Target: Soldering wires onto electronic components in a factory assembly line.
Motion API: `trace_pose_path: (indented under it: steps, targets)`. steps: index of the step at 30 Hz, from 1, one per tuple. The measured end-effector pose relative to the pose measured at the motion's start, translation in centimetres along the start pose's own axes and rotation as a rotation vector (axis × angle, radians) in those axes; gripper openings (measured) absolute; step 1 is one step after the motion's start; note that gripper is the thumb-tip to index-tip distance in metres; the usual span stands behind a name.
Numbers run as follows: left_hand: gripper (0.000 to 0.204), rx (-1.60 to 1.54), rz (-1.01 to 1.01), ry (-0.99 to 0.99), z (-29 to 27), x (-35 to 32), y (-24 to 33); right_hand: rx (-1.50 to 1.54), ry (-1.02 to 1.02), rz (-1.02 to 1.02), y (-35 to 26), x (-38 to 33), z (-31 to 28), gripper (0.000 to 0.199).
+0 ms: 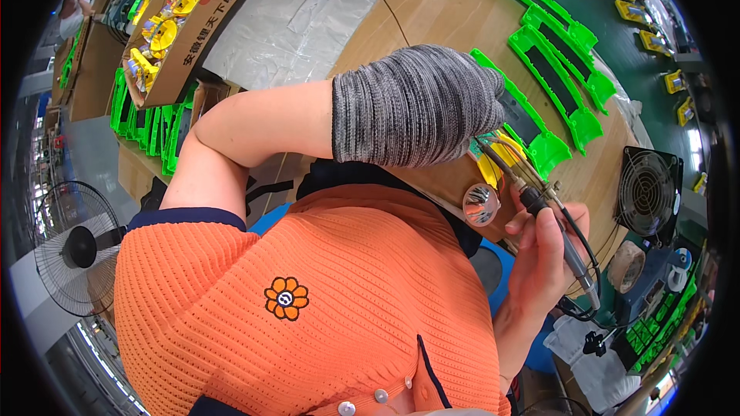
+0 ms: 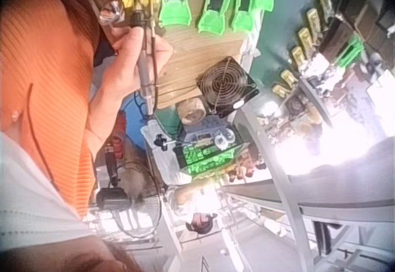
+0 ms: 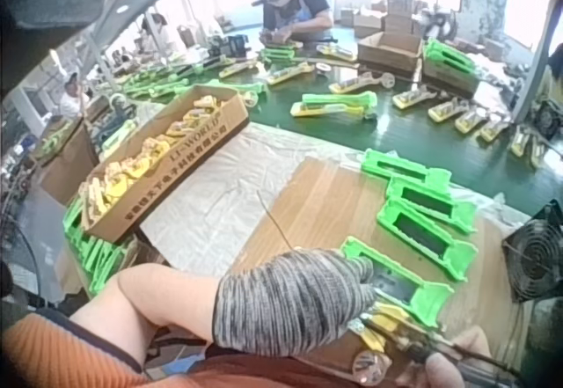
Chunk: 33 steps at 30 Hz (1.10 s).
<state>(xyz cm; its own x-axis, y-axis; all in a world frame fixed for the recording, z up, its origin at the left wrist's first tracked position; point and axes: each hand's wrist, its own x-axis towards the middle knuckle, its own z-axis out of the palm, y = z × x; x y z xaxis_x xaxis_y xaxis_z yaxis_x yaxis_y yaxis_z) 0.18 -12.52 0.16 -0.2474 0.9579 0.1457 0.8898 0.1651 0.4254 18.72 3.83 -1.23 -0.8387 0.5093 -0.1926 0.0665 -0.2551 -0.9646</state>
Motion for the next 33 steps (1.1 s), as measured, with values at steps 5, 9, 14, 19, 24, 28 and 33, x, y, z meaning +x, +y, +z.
trace_pose_path:
  steps: [5, 9, 14, 19, 24, 28, 33]
  targets:
    - [0.019, 0.059, -0.022, -0.044, -0.2, 0.2, 0.2, 0.026, 0.001, -0.010, 0.5, 0.0, -0.6, 0.015]
    - [0.018, 0.078, 0.006, -0.030, -0.3, 0.3, 0.1, 0.119, -0.057, -0.043, 0.4, -0.2, -2.1, 0.008]
    - [0.017, 0.072, -0.018, -0.041, 0.2, 0.2, 0.0, 0.269, 0.041, -0.164, 0.5, -0.3, -4.2, 0.007]
    - [0.016, 0.047, 0.023, 0.023, 0.5, -0.1, -0.3, 0.239, 0.117, -0.196, 0.3, -0.6, -6.1, 0.010]
    - [0.020, 0.086, 0.095, 0.109, 0.3, 0.7, 0.8, 0.269, 0.206, -0.205, 0.3, -0.8, -6.8, 0.009]
    - [0.026, 0.302, 0.224, 0.040, 2.2, 3.0, 4.0, 0.299, 0.198, -0.234, 0.8, -0.2, -6.5, 0.008]
    - [0.020, 0.393, 0.212, -0.097, 2.8, 4.0, 4.8, 0.317, 0.152, -0.250, 1.0, 0.9, -6.0, 0.008]
